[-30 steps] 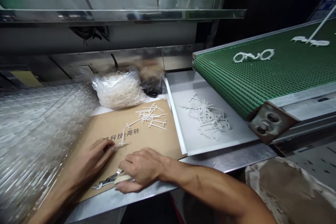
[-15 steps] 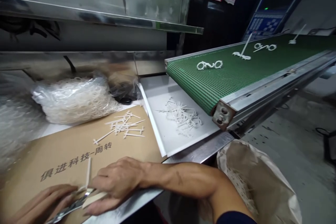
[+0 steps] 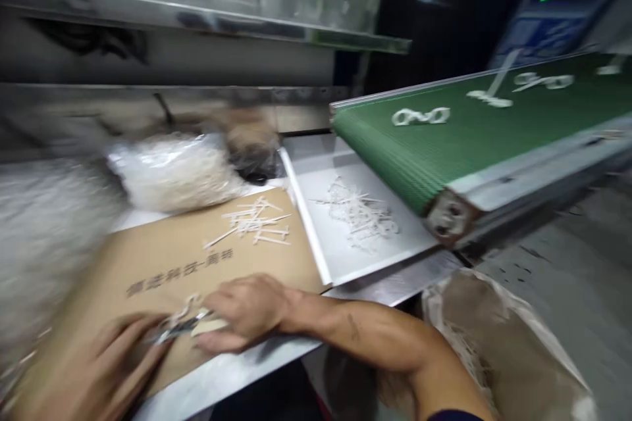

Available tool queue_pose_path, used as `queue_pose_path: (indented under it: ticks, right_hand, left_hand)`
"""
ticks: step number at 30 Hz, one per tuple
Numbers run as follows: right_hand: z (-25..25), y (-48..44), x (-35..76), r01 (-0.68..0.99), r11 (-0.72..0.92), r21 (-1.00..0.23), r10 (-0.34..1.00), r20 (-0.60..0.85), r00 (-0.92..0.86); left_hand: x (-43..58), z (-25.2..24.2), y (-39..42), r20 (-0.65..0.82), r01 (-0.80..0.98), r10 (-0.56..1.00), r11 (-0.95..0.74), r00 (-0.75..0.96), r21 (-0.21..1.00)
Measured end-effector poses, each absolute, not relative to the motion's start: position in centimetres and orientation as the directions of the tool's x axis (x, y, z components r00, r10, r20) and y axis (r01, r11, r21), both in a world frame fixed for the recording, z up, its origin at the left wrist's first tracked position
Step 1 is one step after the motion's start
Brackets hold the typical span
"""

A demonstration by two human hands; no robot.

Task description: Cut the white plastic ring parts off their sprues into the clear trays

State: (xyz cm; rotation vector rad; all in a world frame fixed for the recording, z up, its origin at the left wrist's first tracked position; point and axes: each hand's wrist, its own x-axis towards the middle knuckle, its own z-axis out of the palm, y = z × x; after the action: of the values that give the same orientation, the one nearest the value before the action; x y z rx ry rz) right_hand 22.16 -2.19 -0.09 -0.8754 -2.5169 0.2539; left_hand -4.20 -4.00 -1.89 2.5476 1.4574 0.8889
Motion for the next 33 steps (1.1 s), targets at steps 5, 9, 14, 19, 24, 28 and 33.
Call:
queue_pose_path:
  ticks: [5,9,14,19,24,28,33]
  right_hand:
    - [1.8,-2.9,22.7,0.464,0.692,-0.553,0.696,0.340,-0.633]
    - [3.0,-2.8,22.6,0.458,0.535,-0.710,0.777,0.200,-0.597]
    - [4.4,-3.0,22.5,0.479,0.302,-0.824,0.808,-0.046,-0.588]
    - [4.6,-3.2,22.7,0.472,0.189,-0.861,0.768,-0.169,-0.617]
    - [4.4,-3.5,22.6,0.476,0.172,-0.862,0.751,-0.198,-0.630]
    - [4.4,-3.5,22.6,0.484,0.164,-0.859,0.756,-0.206,-0.621]
    - [4.3,-3.5,22.5,0.487,0.162,-0.858,0.756,-0.209,-0.620]
  left_hand:
    - [-2.4,1.0,-5.1,0.379,0.773,0.896,-0.406,0.232,0.488]
    - [-1.0,1.6,-4.6,0.549,0.716,0.829,-0.445,0.102,0.538]
    - [0.1,0.7,-5.1,0.634,0.648,0.773,-0.496,0.026,0.578]
    - [0.3,0.3,-5.4,0.635,0.600,0.772,-0.508,0.000,0.618]
    - [0.3,0.3,-5.4,0.632,0.609,0.775,-0.498,-0.008,0.618]
    - [0.3,0.2,-5.6,0.635,0.607,0.772,-0.509,0.008,0.610]
    - [0.2,0.0,-5.7,0.633,0.595,0.774,-0.516,0.016,0.616]
